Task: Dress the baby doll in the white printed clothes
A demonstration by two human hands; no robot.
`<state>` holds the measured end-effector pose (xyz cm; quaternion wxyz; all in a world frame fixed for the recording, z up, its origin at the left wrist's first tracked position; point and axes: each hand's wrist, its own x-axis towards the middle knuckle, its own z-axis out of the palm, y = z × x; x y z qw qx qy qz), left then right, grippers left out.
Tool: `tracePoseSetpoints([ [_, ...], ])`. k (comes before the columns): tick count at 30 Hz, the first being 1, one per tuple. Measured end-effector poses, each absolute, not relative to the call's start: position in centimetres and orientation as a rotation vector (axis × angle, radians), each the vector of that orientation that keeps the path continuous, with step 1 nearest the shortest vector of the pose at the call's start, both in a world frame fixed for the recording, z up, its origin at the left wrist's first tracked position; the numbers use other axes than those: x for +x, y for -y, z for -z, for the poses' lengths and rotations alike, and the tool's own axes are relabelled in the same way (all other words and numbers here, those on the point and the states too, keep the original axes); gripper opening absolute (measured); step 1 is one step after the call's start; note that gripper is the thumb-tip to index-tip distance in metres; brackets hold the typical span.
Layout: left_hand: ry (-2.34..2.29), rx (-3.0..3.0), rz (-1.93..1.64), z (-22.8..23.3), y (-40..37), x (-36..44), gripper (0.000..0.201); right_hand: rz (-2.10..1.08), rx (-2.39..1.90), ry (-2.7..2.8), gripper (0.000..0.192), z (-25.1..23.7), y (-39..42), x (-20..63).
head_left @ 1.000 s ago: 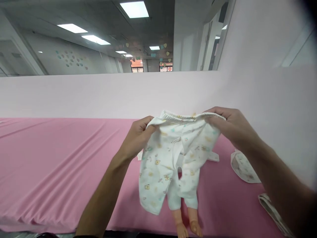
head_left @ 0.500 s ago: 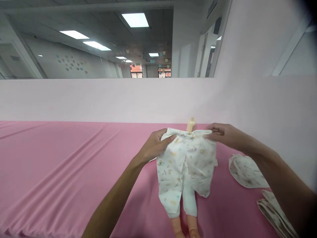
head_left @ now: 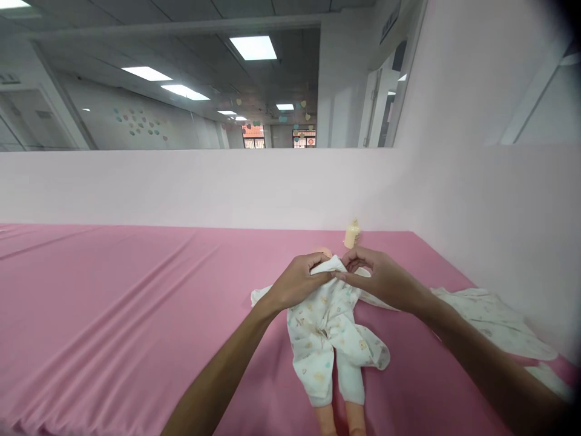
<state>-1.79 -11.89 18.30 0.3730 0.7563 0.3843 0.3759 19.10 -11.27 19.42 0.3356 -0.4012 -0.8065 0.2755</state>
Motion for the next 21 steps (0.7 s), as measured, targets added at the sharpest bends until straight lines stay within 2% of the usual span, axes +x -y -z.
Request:
tracePoseSetpoints([
  [2,-0.965,1.946,-0.933,-18.2,11.9,-2.1,0.024,-0.842,-1.049,2.091,0.024,-19.3,11.2,19.2],
  [7,-0.843,1.983,-0.841,-18.7,12.0,-3.0,0.043,-1.363,-0.912,1.963,0.031,-19.0,11.1,19.8],
  [12,-0.874,2.015,-0.847,-19.5,12.6,-3.2,0.030,-1.841,-0.713,1.715,0.029,-17.5,10.5,20.6],
  [17,-0.896,2.124,-0.946,-19.9,13.2,-2.1,0.027,-1.956,-0.793,1.608,0.022,-15.8,10.3,20.8],
  [21,-0.812,2.297,-0.942,-20.2,13.3,-0.4,0.025,-1.805,-0.895,1.784,0.027,-14.3,10.0,20.4],
])
